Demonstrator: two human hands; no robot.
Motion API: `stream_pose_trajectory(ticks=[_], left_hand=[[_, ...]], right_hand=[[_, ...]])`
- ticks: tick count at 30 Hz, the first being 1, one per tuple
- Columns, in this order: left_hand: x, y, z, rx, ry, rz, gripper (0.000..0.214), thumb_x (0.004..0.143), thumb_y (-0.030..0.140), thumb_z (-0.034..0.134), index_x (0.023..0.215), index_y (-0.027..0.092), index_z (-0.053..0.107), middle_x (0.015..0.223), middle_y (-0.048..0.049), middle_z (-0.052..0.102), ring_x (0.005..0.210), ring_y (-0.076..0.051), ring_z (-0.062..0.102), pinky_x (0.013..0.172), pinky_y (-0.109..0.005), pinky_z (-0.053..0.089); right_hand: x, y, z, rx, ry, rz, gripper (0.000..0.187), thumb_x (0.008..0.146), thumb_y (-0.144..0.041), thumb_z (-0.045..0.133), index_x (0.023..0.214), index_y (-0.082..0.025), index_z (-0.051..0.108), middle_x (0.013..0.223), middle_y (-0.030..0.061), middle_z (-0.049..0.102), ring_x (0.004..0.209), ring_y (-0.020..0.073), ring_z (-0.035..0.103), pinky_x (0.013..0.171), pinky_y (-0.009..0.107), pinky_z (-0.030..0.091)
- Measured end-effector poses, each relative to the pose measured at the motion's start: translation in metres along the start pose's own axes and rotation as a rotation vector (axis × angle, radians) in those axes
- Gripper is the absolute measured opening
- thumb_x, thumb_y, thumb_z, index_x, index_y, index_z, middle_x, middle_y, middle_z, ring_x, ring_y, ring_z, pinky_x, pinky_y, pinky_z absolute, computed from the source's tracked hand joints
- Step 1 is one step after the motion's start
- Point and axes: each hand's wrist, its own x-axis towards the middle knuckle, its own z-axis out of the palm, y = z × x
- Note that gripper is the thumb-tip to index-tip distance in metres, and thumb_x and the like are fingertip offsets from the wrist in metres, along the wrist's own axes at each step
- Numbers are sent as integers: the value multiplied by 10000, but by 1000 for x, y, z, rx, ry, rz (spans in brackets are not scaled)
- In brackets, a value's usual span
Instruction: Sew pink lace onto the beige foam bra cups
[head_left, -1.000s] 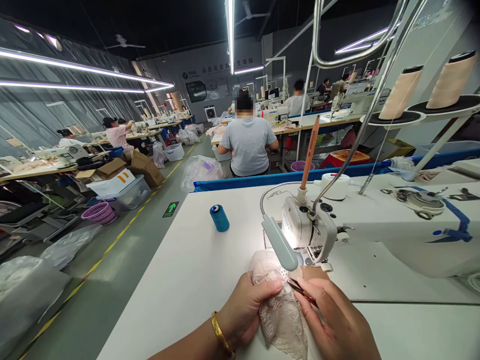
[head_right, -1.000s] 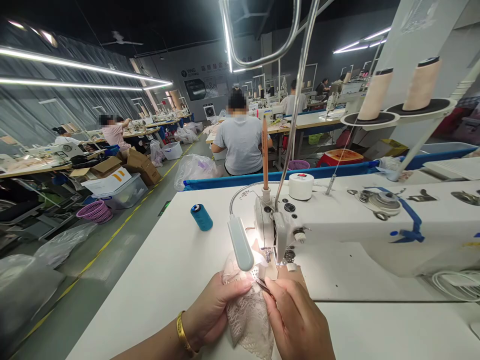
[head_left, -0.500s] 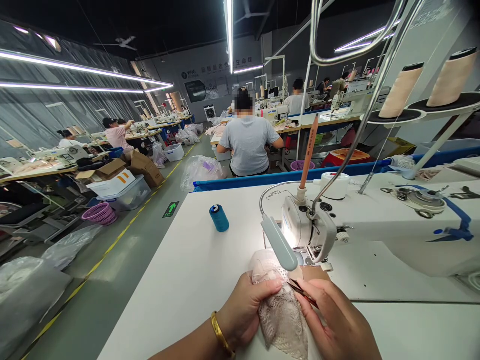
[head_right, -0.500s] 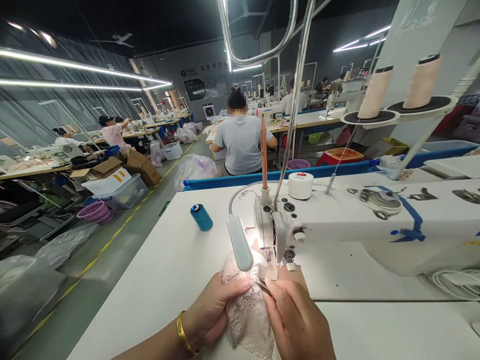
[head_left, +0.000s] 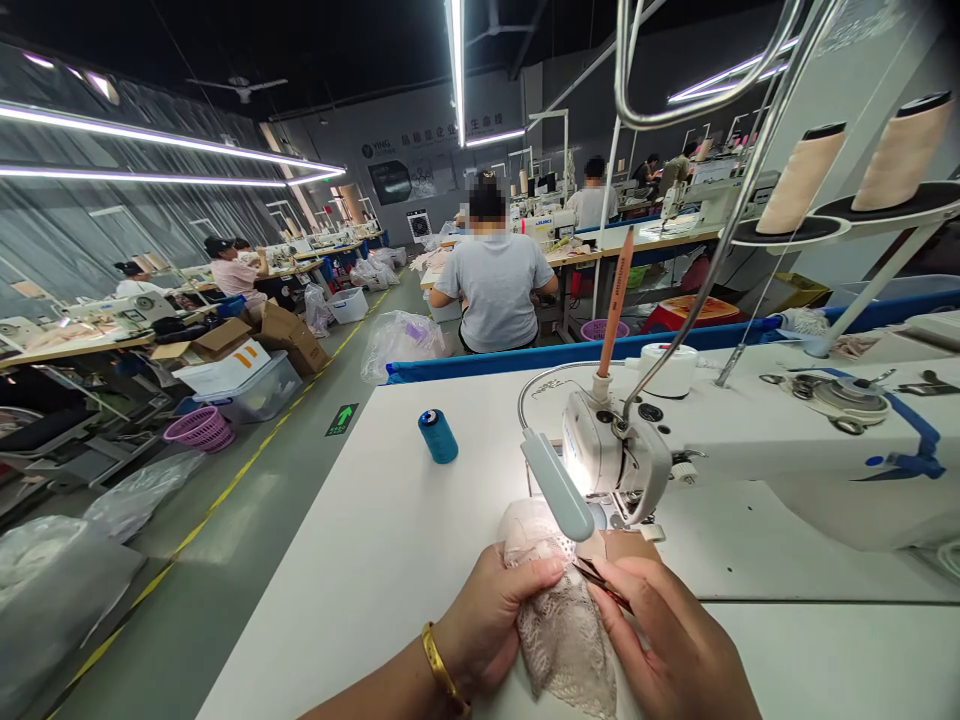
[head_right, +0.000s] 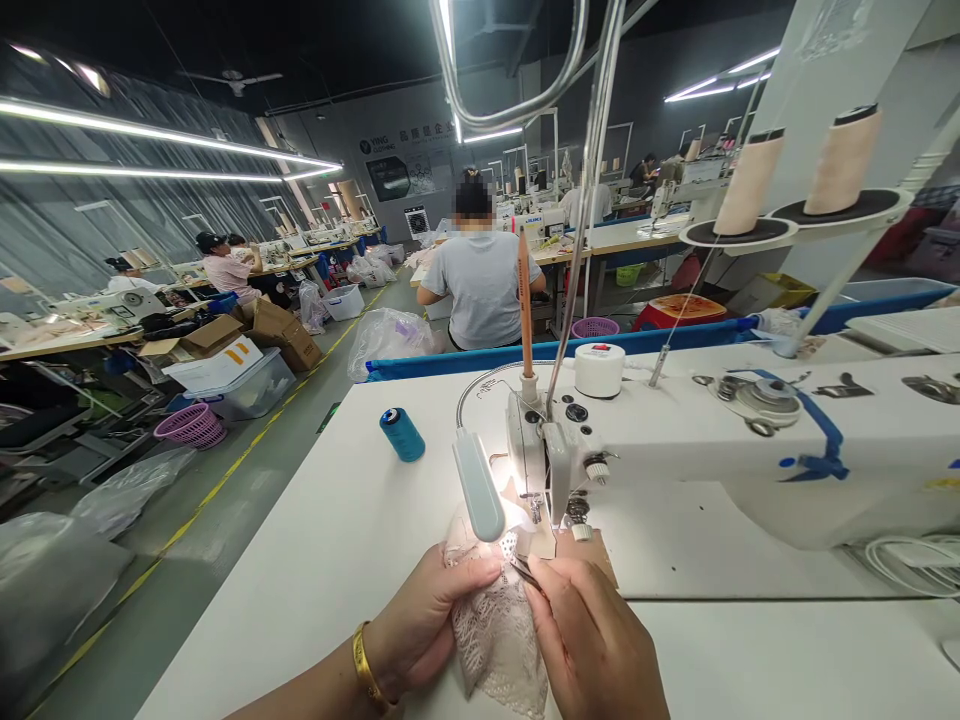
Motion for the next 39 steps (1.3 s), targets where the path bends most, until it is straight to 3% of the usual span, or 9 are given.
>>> stream_pose_trajectory(ticks=[7,13,24,28,34,36,39], left_hand=[[0,-2,-2,-12,-42,15,492,677,276,951,1095,82,779,991,-159,779,934,-285,741,929,-376,571],[1,-2,-3,-4,-12,3,475,668,274,954,1068,86,780,983,-158,782,934,-289,748,929,-382,579],[0,-2,-2,-3,-28,18,408,685,289,941,1018,100,801,945,-138,782,911,-275,748,947,-379,572],[1,-3,-2,-10,-22,12,412,669,301,947,1000,99,805,925,-134,781,888,-272,750,938,-382,578],[3,-3,-3,-12,13,4,420,655,287,940,1009,107,802,872,-110,772,850,-260,745,918,-376,583],[3,-3,-2,-16,7,8,406,662,275,927,1011,111,801,868,-105,770,859,-261,745,905,-367,583],[2,-3,-2,-15,-6,9,364,685,268,903,998,114,797,871,-104,768,874,-263,743,873,-355,583]], right_hand=[[0,-2,0,31,-12,-32,207,1033,-211,591,1232,-201,647,1030,69,731,909,175,743,784,242,596],[-2,-9,2,98,-12,74,200,1055,-238,567,1238,-230,649,1079,62,718,947,187,717,856,274,562],[-4,-9,4,129,5,110,199,1054,-232,570,1240,-238,641,1070,54,711,953,191,704,847,283,539],[-5,-8,4,99,4,123,215,1055,-237,569,1262,-249,630,1070,52,712,1001,207,702,841,290,539],[0,-9,2,201,-2,202,243,1055,-310,552,1290,-284,610,1174,69,686,1192,250,663,953,340,564],[1,-12,1,270,-18,269,244,1047,-370,562,1272,-287,611,1178,78,677,1099,238,692,836,306,609],[-3,-16,1,390,-98,326,254,1034,-439,575,1244,-299,607,980,35,651,717,167,675,549,236,574]])
